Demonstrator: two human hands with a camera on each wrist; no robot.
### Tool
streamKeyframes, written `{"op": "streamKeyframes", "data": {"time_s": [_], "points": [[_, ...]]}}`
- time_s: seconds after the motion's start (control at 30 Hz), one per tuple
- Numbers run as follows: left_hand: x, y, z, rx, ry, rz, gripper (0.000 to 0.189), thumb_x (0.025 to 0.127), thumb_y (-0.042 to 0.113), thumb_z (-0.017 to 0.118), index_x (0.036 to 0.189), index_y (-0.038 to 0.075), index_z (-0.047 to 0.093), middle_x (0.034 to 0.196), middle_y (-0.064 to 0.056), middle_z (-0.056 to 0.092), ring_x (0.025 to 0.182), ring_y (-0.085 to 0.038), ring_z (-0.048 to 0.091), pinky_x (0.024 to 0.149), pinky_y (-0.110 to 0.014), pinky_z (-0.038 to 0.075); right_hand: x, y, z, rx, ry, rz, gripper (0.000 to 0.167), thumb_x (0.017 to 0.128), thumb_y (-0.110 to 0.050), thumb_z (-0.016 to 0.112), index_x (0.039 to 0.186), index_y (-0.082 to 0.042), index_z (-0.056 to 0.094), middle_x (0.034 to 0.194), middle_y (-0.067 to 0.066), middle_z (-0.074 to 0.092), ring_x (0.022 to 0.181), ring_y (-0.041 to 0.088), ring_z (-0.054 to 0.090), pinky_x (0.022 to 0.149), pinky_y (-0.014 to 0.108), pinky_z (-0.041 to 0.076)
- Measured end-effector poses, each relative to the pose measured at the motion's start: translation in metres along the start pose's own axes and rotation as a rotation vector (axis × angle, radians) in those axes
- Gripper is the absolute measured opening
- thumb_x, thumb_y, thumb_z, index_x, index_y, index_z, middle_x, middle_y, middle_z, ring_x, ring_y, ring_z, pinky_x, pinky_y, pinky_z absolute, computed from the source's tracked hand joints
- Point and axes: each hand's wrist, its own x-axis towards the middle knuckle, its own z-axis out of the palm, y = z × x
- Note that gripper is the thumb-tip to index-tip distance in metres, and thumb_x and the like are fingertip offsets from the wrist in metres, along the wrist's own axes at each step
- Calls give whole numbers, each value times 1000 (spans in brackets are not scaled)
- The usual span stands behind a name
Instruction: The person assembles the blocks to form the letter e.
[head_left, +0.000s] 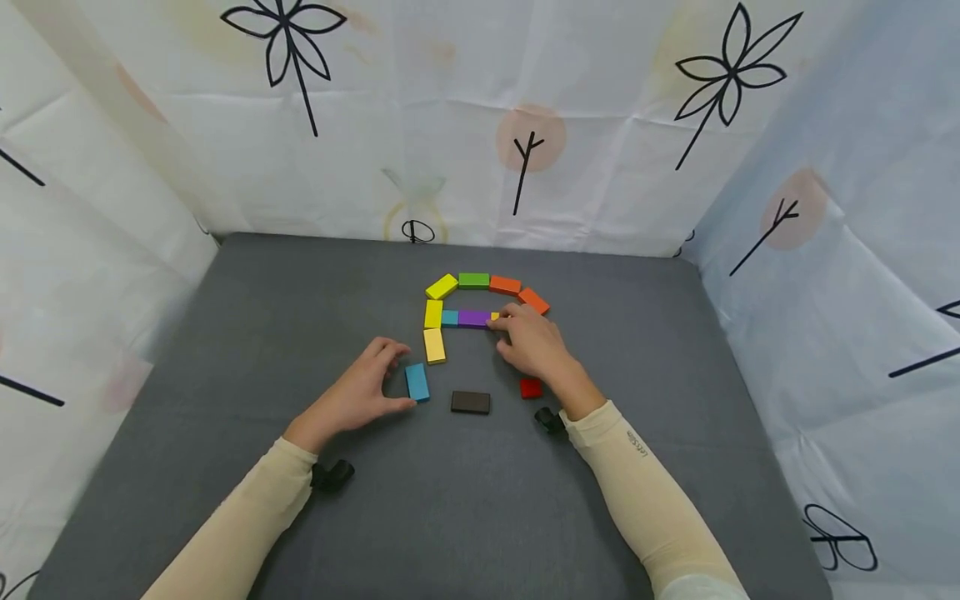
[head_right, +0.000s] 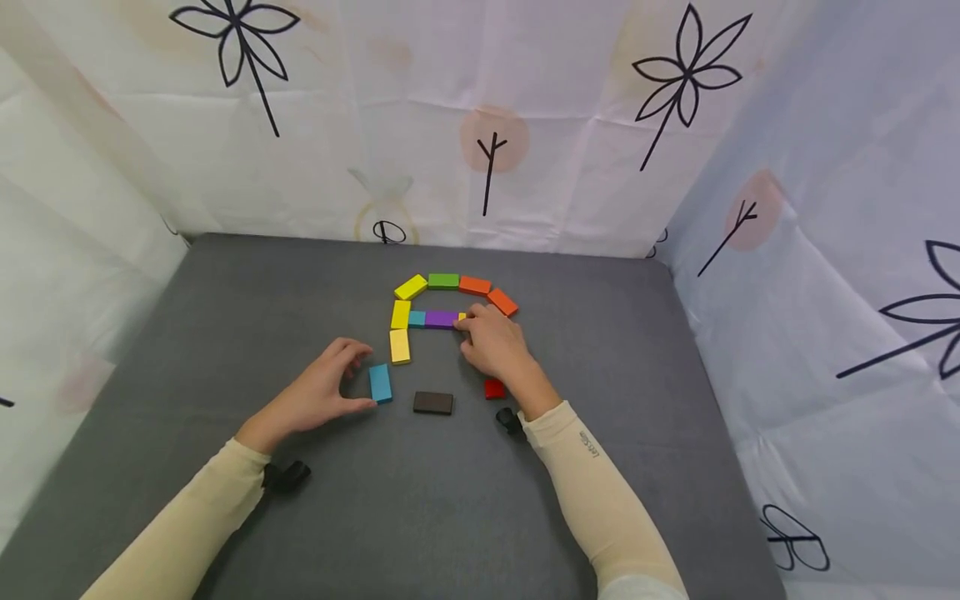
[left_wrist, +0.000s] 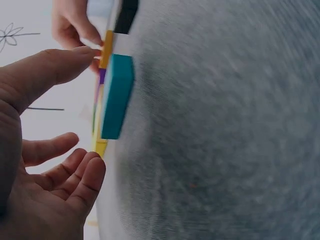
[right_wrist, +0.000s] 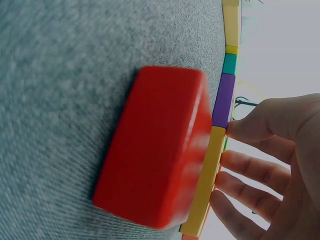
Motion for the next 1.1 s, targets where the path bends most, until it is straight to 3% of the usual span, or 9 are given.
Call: {"op": "streamKeyframes", "data": {"time_s": [0.3, 0.73, 1.1], "points": [[0, -6, 11, -5, -33, -28, 71, 88, 21, 94, 145, 4, 56, 139, -14, 48, 119, -29, 56, 101, -51, 52, 1, 0, 1, 3, -7, 0, 40, 106, -19, 69, 146, -19, 72, 147, 5, 59, 125, 24, 56, 85, 42, 56], [4, -5, 14, 29, -29, -25, 61, 91, 18, 92, 140, 3, 59, 135, -14, 53, 117, -29, 57, 101, -51, 53, 0, 2, 1, -4, 6, -3, 40, 105, -18, 68, 145, -19, 73, 147, 4, 60, 123, 23, 57, 77, 40, 55], [6, -5, 17, 49, -4, -29, 59, 90, 18, 92, 138, 1, 61, 130, -14, 54, 114, -29, 58, 98, -50, 53, 0, 3, 1, 0, 9, -1, 39, 105, -19, 69, 144, -20, 74, 147, 4, 60, 124, 23, 57, 79, 40, 56]]}}
